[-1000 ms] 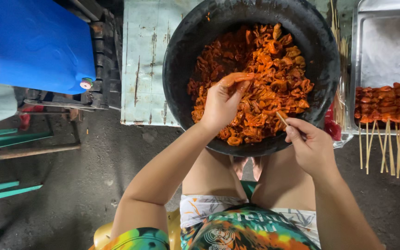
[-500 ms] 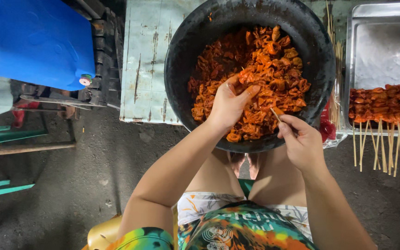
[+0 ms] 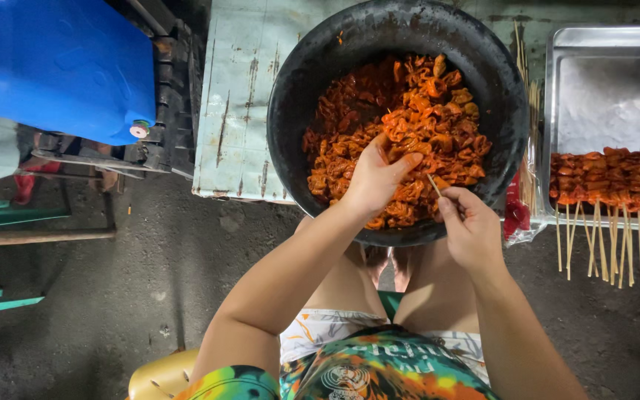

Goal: The person skewers pieces of marinated animal intestines from a large bowl onto wooden sticks by hand and places the finished skewers onto a metal tray.

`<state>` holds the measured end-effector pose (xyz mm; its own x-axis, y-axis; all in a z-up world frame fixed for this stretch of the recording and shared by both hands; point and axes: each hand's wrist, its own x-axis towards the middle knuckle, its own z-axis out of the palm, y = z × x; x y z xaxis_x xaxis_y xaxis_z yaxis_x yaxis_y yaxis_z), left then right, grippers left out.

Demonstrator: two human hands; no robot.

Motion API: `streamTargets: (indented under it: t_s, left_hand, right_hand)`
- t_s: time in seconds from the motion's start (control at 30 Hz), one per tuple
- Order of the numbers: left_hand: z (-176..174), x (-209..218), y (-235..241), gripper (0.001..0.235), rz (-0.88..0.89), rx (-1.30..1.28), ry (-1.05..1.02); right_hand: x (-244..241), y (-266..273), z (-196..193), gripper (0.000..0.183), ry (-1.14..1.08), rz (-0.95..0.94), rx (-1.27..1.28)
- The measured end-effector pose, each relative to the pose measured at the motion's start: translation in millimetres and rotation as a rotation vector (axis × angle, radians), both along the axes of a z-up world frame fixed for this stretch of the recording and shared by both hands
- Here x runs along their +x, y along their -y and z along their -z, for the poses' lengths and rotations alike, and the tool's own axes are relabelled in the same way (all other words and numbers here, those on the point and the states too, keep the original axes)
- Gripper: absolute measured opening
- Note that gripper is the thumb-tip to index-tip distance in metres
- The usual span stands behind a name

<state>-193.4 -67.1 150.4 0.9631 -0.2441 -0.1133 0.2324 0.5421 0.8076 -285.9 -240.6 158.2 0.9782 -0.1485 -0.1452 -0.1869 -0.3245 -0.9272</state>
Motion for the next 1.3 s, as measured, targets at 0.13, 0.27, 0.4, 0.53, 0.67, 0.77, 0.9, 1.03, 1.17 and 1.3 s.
streamTargets:
  t_s: [0.13,0.27,0.4,0.53,0.67,0.77,0.9,1.03,1.17,1.3]
  left_hand:
    - [3,2,-9,0.053,0.079,0.052,0.077]
    - [5,-10,-49,0.069,0.007,0.876,0.179]
    - [19,-29,-89,0.058,-0.125,1.520,0.390]
    - [30,-42,-96,0.043,-0.205,1.575,0.427]
    - [29,-40,-92,0.037,-0.234,1.602,0.426]
    - [28,-38,-93,0.035,-0.147,1.720,0.339]
    - [29,-28,-94,0.031,-0.133,1.793,0.353]
    - [36,-25,-92,0.034,-0.016,1.884,0.291]
    - [37,-25,-95,0.034,-0.056,1.860,0.275]
    - [33,-25,-92,0.035,-0.069,1.908,0.339]
  right_hand:
    - [2,-2,2,0.017,-0.007,-0.029,0.132]
    - [4,2,10,0.019,-0.077,-0.047,0.386]
    - [4,7,19,0.018,-0.048,-0.081,0.394]
    - [2,8,21,0.017,-0.044,-0.061,0.369]
    - [-7,7,14,0.017,0.015,-0.011,0.180]
    - [-16,6,9,0.016,0.107,0.026,-0.054]
    - [-25,12,3,0.013,0.186,0.047,-0.080]
    - [-43,53,4,0.011,0.210,0.118,-0.099]
    - [-67,128,-4,0.019,0.017,0.376,-0.224]
    - [-87,236,-11,0.014,0.145,0.414,-0.481]
